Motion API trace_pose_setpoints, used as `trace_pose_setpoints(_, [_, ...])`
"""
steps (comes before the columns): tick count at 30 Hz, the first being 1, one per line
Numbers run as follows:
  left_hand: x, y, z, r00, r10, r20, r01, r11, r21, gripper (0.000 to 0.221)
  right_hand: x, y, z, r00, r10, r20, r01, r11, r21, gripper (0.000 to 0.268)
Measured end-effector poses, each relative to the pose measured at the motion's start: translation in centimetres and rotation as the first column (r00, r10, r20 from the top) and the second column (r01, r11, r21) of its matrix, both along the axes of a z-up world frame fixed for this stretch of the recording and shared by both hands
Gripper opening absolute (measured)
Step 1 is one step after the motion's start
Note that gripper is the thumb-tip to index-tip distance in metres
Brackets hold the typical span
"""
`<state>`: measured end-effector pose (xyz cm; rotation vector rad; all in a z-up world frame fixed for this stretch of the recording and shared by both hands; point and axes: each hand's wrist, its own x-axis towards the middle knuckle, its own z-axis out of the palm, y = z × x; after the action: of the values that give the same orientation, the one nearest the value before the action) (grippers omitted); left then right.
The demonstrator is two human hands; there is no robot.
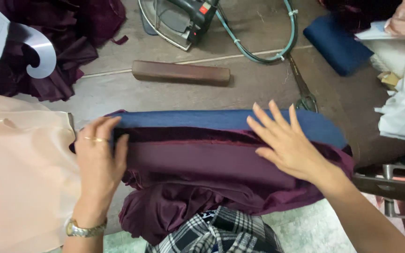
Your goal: Pressing and flattening seams on a purple garment piece using a steam iron and a wooden block on a sleeve board
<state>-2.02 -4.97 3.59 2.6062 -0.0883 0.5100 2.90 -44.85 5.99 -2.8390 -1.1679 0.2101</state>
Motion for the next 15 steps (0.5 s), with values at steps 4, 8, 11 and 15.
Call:
trace_pose_setpoints(4, [1.2,0.3,-1.4,0.999,-0.028,0.039,0.025,0.997,0.077,0.038,5.8,3.1,2.7,0.999,-0.022,-0.043,0.034,0.956,0.291,0.06])
trace_pose_setpoints(8, [3.0,1.6,-2.6,0.997,-0.072,-0.026,0.072,0.997,-0.004,0.032,14.7,7.7,2.9,0.999,0.034,0.043,-0.05,0.874,0.483,0.04])
trace_pose_setpoints(11, [2.6,1.1,-2.9,0.994,0.035,-0.103,-0.031,0.999,0.039,0.037,22.7,11.0,0.4,0.998,0.055,0.015,-0.056,0.898,0.437,0.044])
trace_pose_setpoints(15, [2.8,0.9,-2.5,0.991,0.059,-0.117,-0.06,0.998,-0.01,0.037,33.9,14.7,-6.1,1.0,0.029,-0.011,-0.024,0.949,0.314,0.043])
